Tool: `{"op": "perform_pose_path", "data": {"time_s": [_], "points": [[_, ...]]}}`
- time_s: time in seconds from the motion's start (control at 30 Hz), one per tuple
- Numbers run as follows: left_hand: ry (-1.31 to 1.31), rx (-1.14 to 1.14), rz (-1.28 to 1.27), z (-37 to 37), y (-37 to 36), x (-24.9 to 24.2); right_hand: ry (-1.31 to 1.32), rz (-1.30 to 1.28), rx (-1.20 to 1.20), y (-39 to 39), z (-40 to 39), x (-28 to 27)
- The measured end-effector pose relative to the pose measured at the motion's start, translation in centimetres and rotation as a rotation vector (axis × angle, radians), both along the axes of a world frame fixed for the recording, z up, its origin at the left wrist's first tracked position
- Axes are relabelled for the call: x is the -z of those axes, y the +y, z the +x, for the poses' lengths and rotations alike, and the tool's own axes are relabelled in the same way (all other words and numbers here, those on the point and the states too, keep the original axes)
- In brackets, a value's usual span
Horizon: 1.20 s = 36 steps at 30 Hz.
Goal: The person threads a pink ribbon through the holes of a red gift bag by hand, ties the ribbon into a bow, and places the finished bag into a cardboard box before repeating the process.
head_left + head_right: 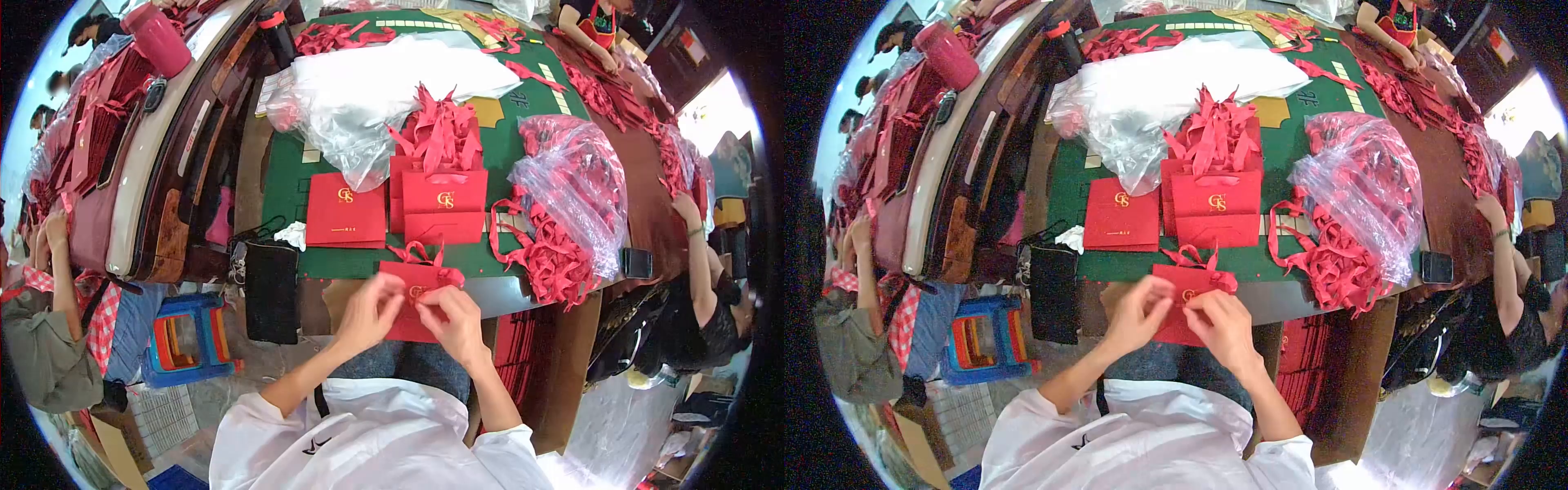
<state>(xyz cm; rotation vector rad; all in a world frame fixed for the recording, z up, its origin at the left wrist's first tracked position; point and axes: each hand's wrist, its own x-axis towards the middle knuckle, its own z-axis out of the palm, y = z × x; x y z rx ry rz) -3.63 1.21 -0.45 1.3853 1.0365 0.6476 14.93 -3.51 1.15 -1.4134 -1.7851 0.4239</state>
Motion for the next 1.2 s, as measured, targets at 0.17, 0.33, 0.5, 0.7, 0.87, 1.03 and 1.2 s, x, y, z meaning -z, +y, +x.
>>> {"op": "perform_pose_path", "data": {"time_s": [0.17, 0.33, 0.5, 0.7, 0.87, 1.03, 1.2], "points": [[0.532, -0.064, 0.782, 0.1, 2.6, 0.0, 0.013, -0.110, 0.165, 1.6, -1.4, 1.3], [0.564, 0.008, 0.744, 0.2, 3.0, 0.9, -0.072, -0.121, 0.190, 2.7, -2.4, 2.0], [0.502, -0.013, 0.762, 0.3, 3.1, 0.2, -0.126, -0.133, 0.220, 2.9, -2.9, 2.8], [0.421, 0.039, 0.656, 0.5, 2.5, -0.6, 0.094, -0.327, 0.225, 2.2, -3.0, 1.6], [0.407, 0.079, 0.722, 0.9, 2.1, -0.9, 0.160, -0.386, 0.286, 1.4, -2.7, 1.2], [0.452, 0.105, 0.694, 1.2, 1.3, -1.0, 0.158, -0.465, 0.300, 1.1, -2.5, 1.1], [0.499, 0.036, 0.775, 1.9, 0.3, -0.5, 0.156, -0.498, 0.284, 1.1, -2.4, 0.3]]}}
